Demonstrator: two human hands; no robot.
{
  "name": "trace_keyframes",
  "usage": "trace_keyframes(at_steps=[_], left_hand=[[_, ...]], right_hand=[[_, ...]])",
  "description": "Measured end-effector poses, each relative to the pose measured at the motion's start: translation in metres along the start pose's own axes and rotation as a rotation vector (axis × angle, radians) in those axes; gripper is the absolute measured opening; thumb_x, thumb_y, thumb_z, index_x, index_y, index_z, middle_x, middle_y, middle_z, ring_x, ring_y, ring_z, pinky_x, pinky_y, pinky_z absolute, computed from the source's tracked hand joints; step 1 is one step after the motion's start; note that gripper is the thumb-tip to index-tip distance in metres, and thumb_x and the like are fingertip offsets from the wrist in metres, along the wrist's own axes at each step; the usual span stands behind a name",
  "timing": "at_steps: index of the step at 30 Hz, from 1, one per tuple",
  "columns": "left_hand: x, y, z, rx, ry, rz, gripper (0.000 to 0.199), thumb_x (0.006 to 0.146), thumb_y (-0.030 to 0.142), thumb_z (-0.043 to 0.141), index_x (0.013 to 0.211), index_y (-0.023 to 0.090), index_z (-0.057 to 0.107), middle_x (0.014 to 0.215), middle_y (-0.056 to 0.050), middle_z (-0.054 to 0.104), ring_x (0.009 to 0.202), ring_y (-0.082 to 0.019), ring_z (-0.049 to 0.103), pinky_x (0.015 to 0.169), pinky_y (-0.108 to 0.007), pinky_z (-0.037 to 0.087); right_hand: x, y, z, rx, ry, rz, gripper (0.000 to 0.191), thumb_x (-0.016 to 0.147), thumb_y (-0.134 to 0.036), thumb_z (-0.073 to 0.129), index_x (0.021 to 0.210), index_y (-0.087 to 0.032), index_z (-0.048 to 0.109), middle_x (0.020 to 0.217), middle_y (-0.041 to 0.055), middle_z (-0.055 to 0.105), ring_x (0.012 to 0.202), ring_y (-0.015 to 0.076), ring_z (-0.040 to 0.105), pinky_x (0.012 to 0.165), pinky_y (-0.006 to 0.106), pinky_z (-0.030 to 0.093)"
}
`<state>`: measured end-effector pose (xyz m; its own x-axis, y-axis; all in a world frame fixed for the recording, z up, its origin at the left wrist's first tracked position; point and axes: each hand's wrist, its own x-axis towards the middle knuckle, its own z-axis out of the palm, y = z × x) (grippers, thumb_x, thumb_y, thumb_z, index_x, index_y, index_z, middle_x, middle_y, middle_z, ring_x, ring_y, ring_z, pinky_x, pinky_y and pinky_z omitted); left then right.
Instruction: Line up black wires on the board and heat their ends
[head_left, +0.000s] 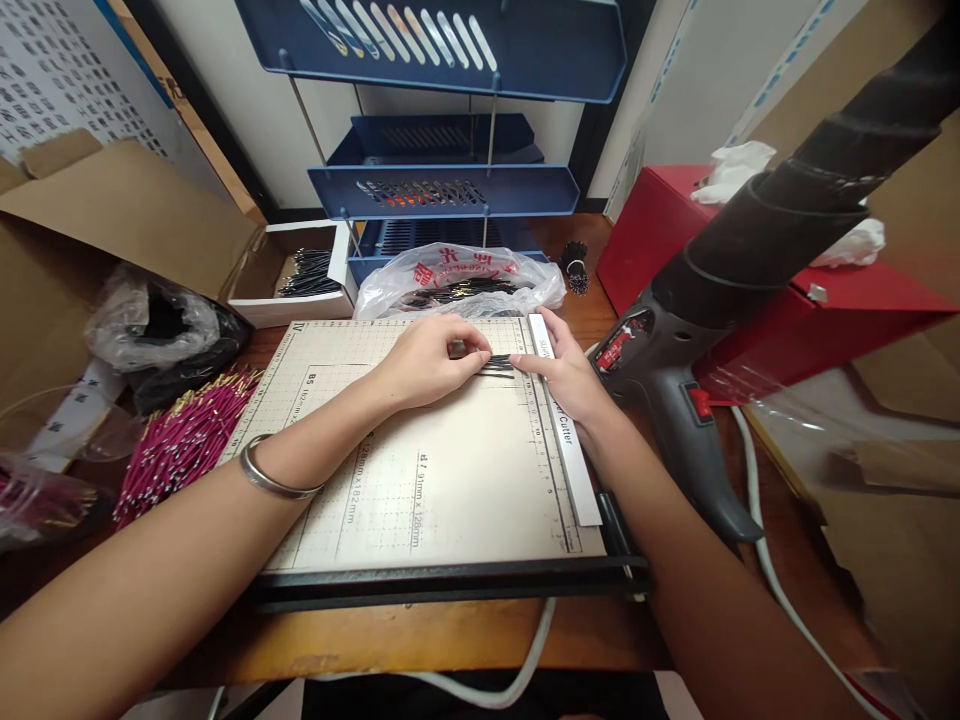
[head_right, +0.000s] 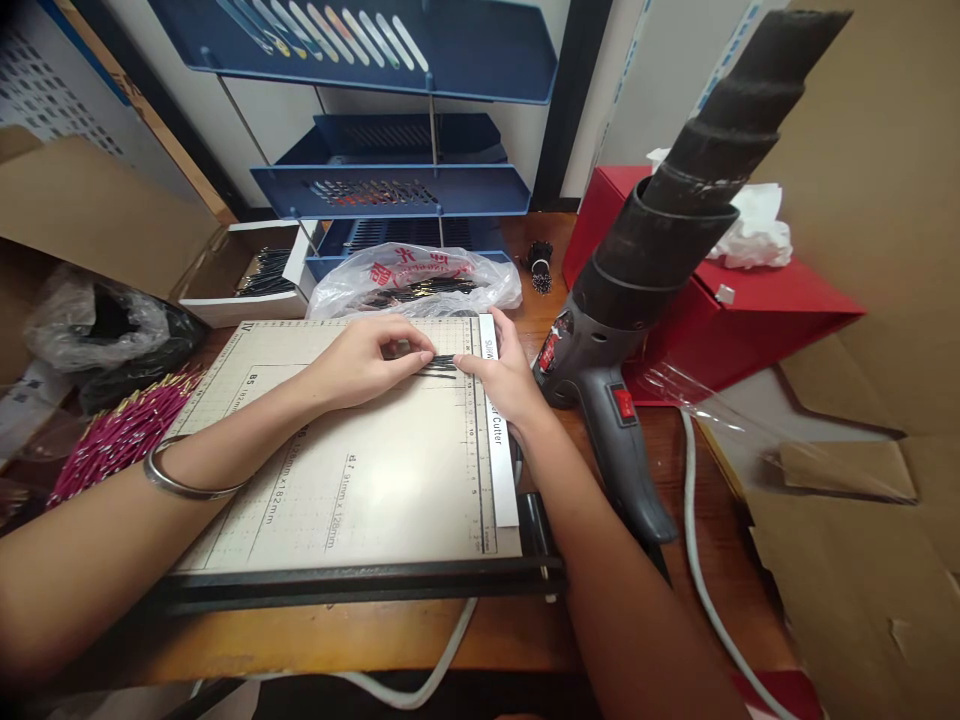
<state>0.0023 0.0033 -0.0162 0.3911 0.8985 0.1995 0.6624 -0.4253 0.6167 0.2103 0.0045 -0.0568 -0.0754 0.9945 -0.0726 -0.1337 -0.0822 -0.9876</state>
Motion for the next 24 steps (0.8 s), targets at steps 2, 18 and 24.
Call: trace_keyframes(at_steps=[2, 18, 24], left_hand=[[-0.0001, 0.0007, 0.0002, 0.004, 0.005, -0.016, 0.017, 0.093, 0.025, 0.07, 0.095, 0.017, 0.085, 0.094, -0.006, 0.079, 0.083, -0.019, 0.063, 0.078, -0.033, 0.045], [-0.0005, 0.0043, 0.0007, 0.0, 0.031, -0.071, 0.02, 0.091, 0.027, 0.067, 0.093, 0.017, 0.084, 0.091, -0.006, 0.079, 0.076, -0.018, 0.061, 0.077, -0.033, 0.048], [-0.0001, 0.0042, -0.0003, -0.123, 0.023, -0.101, 0.02, 0.087, 0.028, 0.071, 0.095, 0.016, 0.084, 0.083, -0.003, 0.076, 0.066, -0.014, 0.055, 0.074, -0.031, 0.049]], right_hand=[[0.0003, 0.001, -0.0012, 0.005, -0.018, -0.002, 0.108, 0.055, -0.031, 0.085, 0.154, -0.024, 0.043, 0.157, 0.0135, 0.064, 0.148, 0.0358, 0.059, 0.13, 0.053, 0.046], [0.0011, 0.0062, -0.0014, 0.018, 0.027, -0.011, 0.095, 0.063, -0.031, 0.085, 0.151, -0.028, 0.05, 0.161, 0.0098, 0.062, 0.155, 0.0346, 0.055, 0.135, 0.056, 0.041], [-0.0005, 0.0034, -0.0011, 0.046, 0.012, 0.009, 0.106, 0.056, -0.027, 0.085, 0.155, -0.025, 0.046, 0.161, 0.012, 0.061, 0.152, 0.0361, 0.057, 0.133, 0.055, 0.045]])
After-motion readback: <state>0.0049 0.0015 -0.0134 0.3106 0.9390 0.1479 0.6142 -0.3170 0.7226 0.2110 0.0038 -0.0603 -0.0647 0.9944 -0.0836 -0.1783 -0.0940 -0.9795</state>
